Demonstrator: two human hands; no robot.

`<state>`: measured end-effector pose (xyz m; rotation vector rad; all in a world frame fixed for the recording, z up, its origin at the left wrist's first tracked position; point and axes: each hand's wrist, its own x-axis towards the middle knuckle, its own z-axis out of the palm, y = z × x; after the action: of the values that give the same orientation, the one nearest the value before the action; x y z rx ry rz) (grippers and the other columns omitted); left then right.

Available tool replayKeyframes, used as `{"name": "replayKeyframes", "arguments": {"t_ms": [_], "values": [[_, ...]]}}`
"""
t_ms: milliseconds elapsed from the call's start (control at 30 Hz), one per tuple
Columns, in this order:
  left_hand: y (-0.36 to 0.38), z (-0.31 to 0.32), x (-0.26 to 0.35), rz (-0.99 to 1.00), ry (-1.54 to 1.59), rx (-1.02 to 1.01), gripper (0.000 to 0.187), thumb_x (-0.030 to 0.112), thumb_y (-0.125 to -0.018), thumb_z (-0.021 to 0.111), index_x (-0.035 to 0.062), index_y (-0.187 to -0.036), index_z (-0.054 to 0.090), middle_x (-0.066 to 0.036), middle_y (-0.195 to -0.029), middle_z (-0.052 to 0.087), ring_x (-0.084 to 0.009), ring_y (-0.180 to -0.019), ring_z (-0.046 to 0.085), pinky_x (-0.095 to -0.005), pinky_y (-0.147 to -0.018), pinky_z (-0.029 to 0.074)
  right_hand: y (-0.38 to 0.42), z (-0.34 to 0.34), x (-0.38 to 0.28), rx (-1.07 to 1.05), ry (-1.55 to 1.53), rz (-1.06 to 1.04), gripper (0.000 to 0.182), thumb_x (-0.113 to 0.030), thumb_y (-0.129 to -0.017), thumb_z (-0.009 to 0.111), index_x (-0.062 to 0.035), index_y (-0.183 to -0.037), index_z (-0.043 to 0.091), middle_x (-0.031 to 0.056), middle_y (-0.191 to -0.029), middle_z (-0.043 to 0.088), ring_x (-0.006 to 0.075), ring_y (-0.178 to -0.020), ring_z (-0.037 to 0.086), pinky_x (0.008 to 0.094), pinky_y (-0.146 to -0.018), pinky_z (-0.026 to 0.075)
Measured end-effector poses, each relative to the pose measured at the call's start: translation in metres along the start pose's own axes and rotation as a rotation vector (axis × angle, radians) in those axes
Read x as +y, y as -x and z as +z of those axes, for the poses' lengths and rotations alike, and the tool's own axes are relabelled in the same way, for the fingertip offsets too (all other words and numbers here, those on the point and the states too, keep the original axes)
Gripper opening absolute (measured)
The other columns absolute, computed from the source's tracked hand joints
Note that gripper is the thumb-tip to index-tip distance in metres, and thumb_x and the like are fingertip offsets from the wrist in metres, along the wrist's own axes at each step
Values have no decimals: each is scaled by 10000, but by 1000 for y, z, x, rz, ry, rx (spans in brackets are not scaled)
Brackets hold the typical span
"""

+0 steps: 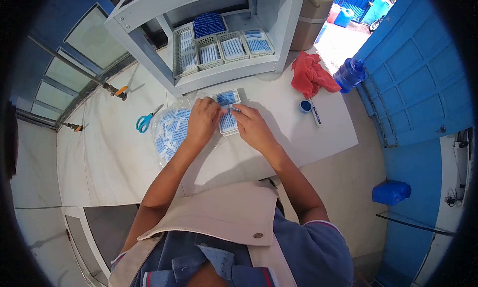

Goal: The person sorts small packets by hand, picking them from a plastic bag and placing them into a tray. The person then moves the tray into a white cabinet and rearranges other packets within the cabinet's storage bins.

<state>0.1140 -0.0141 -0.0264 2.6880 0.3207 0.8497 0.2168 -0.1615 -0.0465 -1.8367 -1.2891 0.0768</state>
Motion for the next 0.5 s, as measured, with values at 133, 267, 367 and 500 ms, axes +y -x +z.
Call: {"name": "replayKeyframes", "arguments": {"t_ms": [133, 267, 367, 500], "values": [[21, -13, 8, 71, 39, -172, 162, 201, -798, 668, 52, -859, 657, -68, -943, 612, -281, -884, 521, -382, -753, 417, -5, -1, 17, -146, 68, -137, 275, 1, -803, 541, -44, -1050, 654, 86, -1208, 574, 263, -1129, 509, 391, -974, 361], [31, -21, 11, 143, -12, -206, 202, 201, -845, 603, 47, -963, 660, -57, -1103, 615, -271, -1013, 514, -397, -837, 391, -5, -6, 10, -162, 186, -194, 302, 2, -799, 541, -71, -1071, 651, 61, -1246, 564, 246, -1167, 487, 379, -994, 328], [32, -30, 20, 159, -31, -180, 210, 171, -853, 581, 37, -1002, 642, -85, -1118, 610, -278, -1054, 509, -403, -865, 389, -6, -8, 11, -138, 135, -239, 320, -20, -811, 539, -59, -1118, 621, 91, -1265, 549, 264, -1189, 472, 392, -1002, 332], [37, -53, 9, 18, 111, -92, 199, 75, -842, 561, 2, -1019, 612, -145, -1074, 603, -312, -977, 558, -403, -827, 437, 1, -10, 6, -136, 62, -174, 313, -75, -848, 527, -12, -1149, 584, 147, -1278, 528, 288, -1213, 457, 408, -1033, 320]]}}
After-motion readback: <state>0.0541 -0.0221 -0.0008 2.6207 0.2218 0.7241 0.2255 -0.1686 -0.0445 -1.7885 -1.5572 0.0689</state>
